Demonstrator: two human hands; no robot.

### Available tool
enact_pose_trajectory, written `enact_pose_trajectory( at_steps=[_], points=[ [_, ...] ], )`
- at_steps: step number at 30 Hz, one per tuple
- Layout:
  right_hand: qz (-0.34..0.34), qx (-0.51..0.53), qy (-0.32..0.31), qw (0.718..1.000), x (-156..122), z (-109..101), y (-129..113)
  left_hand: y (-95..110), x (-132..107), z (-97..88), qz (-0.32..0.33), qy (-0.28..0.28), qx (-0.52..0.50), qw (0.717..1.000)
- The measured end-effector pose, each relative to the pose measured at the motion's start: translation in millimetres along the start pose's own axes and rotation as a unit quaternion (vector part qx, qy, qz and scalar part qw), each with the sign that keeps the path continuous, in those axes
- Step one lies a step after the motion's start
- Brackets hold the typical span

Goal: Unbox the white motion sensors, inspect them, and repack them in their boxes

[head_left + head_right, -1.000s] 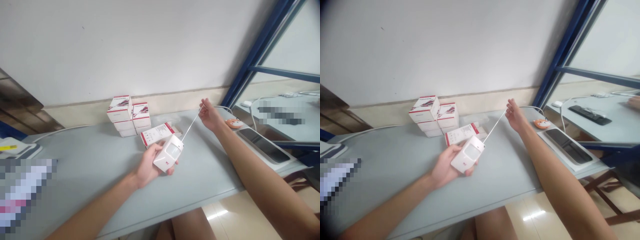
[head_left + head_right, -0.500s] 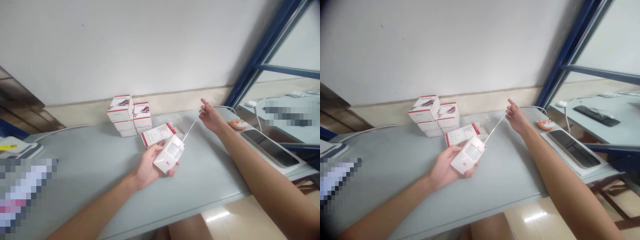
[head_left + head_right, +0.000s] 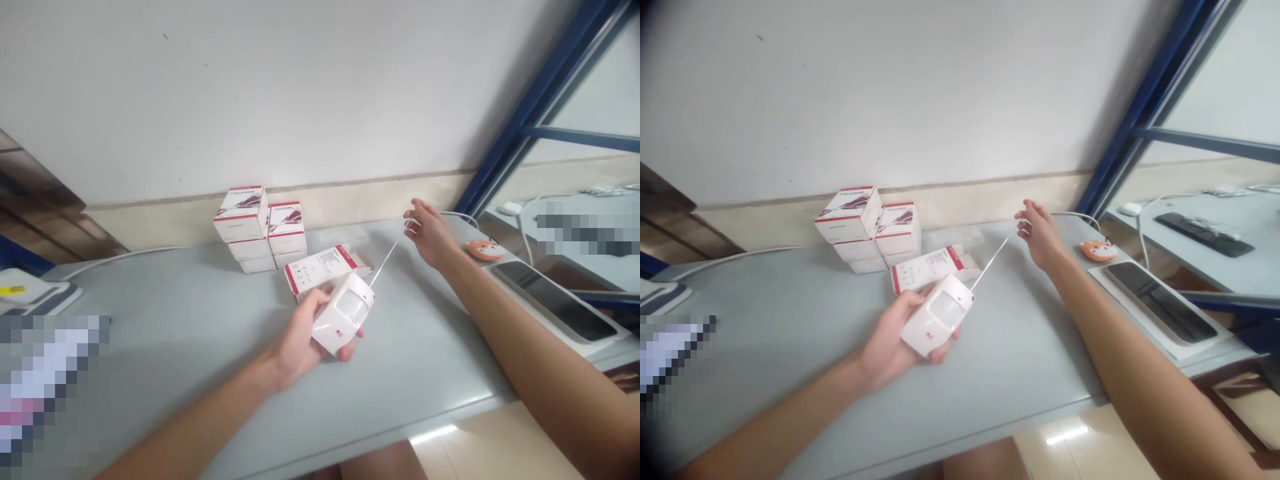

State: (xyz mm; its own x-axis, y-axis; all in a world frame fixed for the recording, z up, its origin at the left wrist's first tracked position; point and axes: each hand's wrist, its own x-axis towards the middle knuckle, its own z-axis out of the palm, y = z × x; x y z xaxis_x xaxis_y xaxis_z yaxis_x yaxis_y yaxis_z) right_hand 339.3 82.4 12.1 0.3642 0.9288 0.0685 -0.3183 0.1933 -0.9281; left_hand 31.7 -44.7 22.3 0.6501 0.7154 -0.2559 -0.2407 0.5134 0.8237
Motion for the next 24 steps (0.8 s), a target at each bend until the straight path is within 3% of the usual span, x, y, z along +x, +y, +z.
enact_pose_trajectory(
  at_steps=[7,18,24],
  points=[
    [-0.046,-0.074,0.024,0.996,-4.3,7.0,3.4,-1.6,-1.0,1.9,0.004,0.000,-0.003,1.000],
    [-0.031,-0.102,0.032,0.994,-3.4,6.1,5.6,-4.1,-4.6,2.6,0.032,-0.011,-0.029,0.999],
    [-0.026,-0.113,0.030,0.993,-5.6,8.0,5.5,-9.5,-1.1,-2.7,0.019,-0.006,0.010,1.000]
  ],
)
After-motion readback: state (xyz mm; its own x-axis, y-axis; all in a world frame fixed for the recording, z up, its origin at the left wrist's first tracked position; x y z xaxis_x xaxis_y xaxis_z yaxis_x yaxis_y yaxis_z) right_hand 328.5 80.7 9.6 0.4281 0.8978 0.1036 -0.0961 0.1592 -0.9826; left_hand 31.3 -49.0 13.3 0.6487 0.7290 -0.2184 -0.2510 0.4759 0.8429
